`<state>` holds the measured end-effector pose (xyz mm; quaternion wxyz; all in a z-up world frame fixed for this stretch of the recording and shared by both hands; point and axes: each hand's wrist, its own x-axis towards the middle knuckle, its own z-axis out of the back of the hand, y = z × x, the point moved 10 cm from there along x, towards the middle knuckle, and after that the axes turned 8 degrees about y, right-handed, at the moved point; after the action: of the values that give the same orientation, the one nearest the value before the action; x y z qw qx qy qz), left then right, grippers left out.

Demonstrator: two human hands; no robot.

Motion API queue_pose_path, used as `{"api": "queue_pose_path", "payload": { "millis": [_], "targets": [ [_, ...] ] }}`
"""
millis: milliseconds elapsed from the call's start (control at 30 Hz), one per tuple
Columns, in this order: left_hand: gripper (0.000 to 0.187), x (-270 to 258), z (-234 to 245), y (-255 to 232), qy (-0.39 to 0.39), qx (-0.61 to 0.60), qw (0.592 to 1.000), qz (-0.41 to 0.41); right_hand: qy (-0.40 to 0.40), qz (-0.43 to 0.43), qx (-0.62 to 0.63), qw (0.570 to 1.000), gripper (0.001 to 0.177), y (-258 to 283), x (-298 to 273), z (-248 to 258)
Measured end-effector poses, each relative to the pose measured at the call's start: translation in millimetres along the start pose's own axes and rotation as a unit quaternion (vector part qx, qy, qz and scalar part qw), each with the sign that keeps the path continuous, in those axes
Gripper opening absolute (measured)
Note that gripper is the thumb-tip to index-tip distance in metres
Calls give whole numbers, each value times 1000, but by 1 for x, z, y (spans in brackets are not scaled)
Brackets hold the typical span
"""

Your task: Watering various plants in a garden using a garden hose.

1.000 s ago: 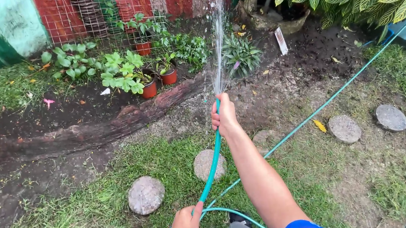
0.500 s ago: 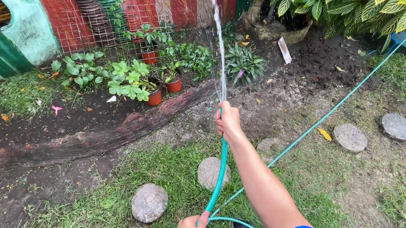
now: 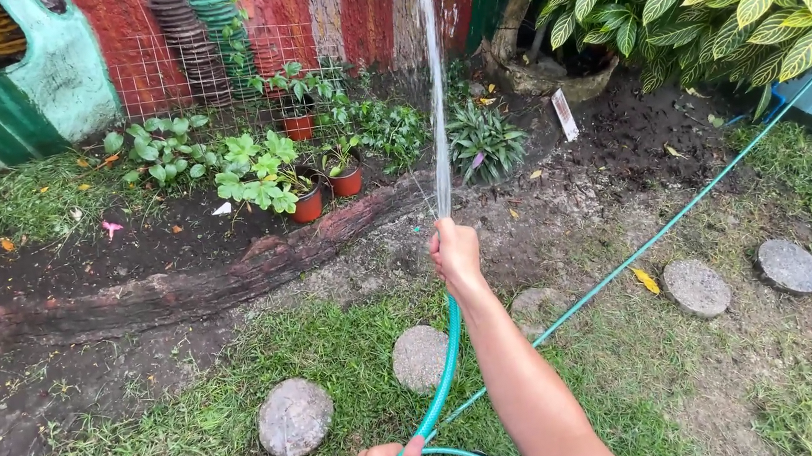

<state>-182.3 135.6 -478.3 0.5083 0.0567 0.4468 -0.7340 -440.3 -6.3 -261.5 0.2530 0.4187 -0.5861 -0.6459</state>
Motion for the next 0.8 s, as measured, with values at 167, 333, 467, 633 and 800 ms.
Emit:
{"api": "queue_pose_path", "payload": {
  "millis": [167,333,467,633,800],
  "targets": [
    [69,-9,7,-7,3,-3,1000,8,-21,-14,-3,1000,42,0,-2,7],
    [69,-16,14,-17,-13,4,1000,-1,-42,-18,-27,999,34,2,2,8],
    [67,-21,19,-24,-16,-5,1000,-5,-38,-17,-25,999,34,3,8,10],
    [67,-28,25,-30,-21,-7,1000,-10,-58,-10,-49,997,28,9,7,16],
    [67,-21,18,-25,-18,-4,1000,-17,-32,57,-30,997,35,11,13,14]
  ]
}}
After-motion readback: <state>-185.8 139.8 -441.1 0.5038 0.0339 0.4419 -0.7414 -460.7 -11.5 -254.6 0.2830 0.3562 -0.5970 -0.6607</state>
